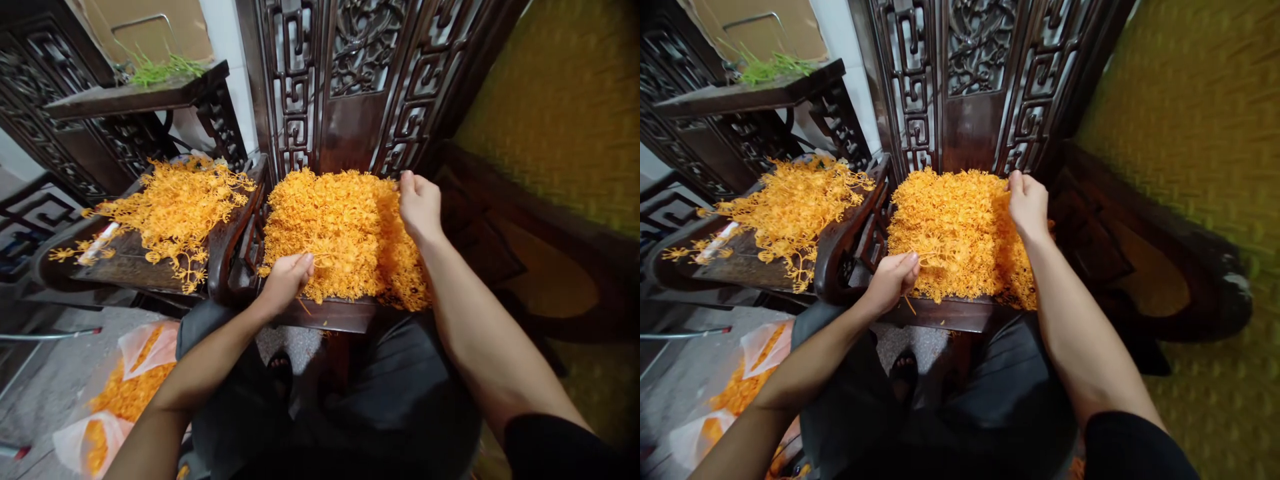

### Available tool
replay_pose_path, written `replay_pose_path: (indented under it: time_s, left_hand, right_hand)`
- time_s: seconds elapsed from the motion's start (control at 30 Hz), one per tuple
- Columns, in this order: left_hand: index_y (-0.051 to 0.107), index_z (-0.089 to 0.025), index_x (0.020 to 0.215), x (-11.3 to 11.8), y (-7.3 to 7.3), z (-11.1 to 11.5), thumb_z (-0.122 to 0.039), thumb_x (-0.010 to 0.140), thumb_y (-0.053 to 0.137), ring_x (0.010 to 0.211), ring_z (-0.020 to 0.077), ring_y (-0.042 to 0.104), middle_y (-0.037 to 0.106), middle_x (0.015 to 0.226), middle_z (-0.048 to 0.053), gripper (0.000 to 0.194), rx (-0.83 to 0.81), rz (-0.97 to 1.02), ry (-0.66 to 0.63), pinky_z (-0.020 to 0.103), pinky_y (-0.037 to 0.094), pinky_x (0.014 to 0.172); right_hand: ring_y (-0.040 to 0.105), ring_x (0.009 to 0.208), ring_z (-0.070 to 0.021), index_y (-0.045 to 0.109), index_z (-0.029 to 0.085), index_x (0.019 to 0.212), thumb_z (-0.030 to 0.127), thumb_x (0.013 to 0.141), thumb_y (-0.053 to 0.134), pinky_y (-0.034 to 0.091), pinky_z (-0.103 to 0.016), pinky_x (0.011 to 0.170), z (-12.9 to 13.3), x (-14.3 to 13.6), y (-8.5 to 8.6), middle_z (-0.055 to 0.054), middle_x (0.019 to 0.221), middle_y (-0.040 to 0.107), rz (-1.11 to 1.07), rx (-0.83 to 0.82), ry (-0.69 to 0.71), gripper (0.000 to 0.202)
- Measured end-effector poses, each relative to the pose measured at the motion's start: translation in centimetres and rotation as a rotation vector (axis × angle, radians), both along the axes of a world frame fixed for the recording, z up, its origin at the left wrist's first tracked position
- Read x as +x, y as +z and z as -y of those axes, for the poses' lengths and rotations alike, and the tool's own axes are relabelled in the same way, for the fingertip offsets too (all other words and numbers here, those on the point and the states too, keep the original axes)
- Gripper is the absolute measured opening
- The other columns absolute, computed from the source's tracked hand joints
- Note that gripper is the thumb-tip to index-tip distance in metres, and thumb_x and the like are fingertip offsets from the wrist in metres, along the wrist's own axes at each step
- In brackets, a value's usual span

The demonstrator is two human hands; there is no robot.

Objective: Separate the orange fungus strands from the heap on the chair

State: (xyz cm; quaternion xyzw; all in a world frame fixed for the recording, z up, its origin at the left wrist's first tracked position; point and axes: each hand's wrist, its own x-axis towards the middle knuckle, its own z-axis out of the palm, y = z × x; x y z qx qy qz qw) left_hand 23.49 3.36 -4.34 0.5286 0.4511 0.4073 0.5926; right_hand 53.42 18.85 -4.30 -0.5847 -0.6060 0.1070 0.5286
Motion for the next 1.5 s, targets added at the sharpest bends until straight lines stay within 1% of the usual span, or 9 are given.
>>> replay_pose_path:
  time_s: [0.17,0.33,0.43,0.57,0.67,0.77,0.93,1.3,1.5]
  left_hand:
    - [0.044,-0.021,0.068,0.8,0.8,-0.6,-0.061,0.088,0.062,0.040,0.0056,0.022,0.026,0.047,-0.010,0.049,-0.021,0.201,0.011,0.022,0.017,0.041]
    - [0.045,-0.020,0.068,0.6,0.6,-0.8,-0.062,0.089,0.062,0.041,0.0051,0.021,0.027,0.049,-0.010,0.050,0.034,0.213,0.026,0.022,0.018,0.042]
    - [0.048,-0.019,0.071,0.4,0.6,-0.7,-0.063,0.091,0.057,0.043,0.0062,0.024,0.031,0.050,-0.009,0.049,0.071,0.093,0.031,0.023,0.021,0.044]
    - [0.056,-0.017,0.074,0.1,1.3,-0.5,-0.055,0.098,0.049,0.051,0.0089,0.038,0.044,0.055,-0.005,0.045,0.257,-0.266,-0.028,0.025,0.030,0.052]
    - [0.060,-0.017,0.075,-0.1,1.9,-0.3,-0.045,0.101,0.042,0.055,0.0108,0.045,0.050,0.058,-0.003,0.041,0.449,-0.483,-0.069,0.027,0.034,0.060]
    - [0.058,-0.018,0.074,0.0,2.4,-0.1,-0.041,0.101,0.040,0.057,0.0117,0.047,0.052,0.060,-0.002,0.039,0.531,-0.578,-0.045,0.028,0.035,0.063]
    - [0.055,-0.018,0.068,0.3,3.1,0.0,-0.045,0.100,0.042,0.057,0.0114,0.044,0.048,0.058,-0.003,0.043,0.398,-0.516,-0.107,0.027,0.034,0.062]
    - [0.049,-0.018,0.063,0.1,3.6,0.4,-0.052,0.093,0.053,0.045,0.0071,0.030,0.039,0.048,-0.007,0.046,0.027,-0.262,-0.230,0.024,0.021,0.047]
    - [0.049,-0.018,0.063,-2.7,3.4,1.0,-0.052,0.095,0.054,0.042,0.0064,0.028,0.037,0.046,-0.007,0.047,-0.045,-0.135,-0.141,0.023,0.018,0.044]
  right_hand:
    - [0.056,0.110,-0.0313,0.075,0.018,0.106,0.060,0.102,0.035,0.045,-0.054,0.099,0.3,-1.6,-0.8,-0.015,0.107,0.061,0.327,0.001,0.017,0.058]
    - [0.045,0.132,-0.0367,0.072,0.027,0.123,0.051,0.101,0.046,0.034,-0.063,0.112,3.6,-3.4,1.5,-0.012,0.134,0.061,0.374,0.127,0.034,0.042]
    - [0.057,0.123,-0.0301,0.067,0.026,0.130,0.049,0.102,0.046,0.044,-0.055,0.108,6.8,-5.1,3.6,-0.012,0.129,0.065,0.222,0.156,0.262,0.042]
    - [0.067,0.110,-0.0274,0.065,0.023,0.131,0.053,0.088,0.070,0.052,-0.047,0.100,10.2,-8.3,4.5,-0.012,0.124,0.071,0.215,-0.132,0.703,0.053]
    - [0.068,0.101,-0.0256,0.072,0.018,0.113,0.051,0.078,0.080,0.053,-0.042,0.091,11.1,-10.0,4.2,-0.011,0.114,0.074,0.159,-0.261,0.733,0.049]
    - [0.062,0.073,-0.0173,0.071,0.017,0.085,0.055,0.077,0.079,0.048,-0.032,0.067,11.1,-10.6,4.2,-0.004,0.080,0.071,0.004,-0.362,0.750,0.039]
    - [0.055,0.059,-0.0135,0.072,0.018,0.068,0.060,0.070,0.082,0.040,-0.030,0.057,10.4,-9.3,5.1,-0.002,0.065,0.068,-0.147,-0.533,0.815,0.043]
    - [0.058,0.056,-0.0135,0.078,0.020,0.069,0.048,0.064,0.089,0.043,-0.029,0.051,9.3,-7.0,4.5,-0.004,0.067,0.071,-0.136,-0.626,0.763,0.030]
    - [0.066,0.060,-0.0158,0.072,0.016,0.075,0.036,0.064,0.092,0.059,-0.033,0.062,5.7,-0.2,2.9,-0.007,0.070,0.068,-0.598,-0.386,0.271,0.030]
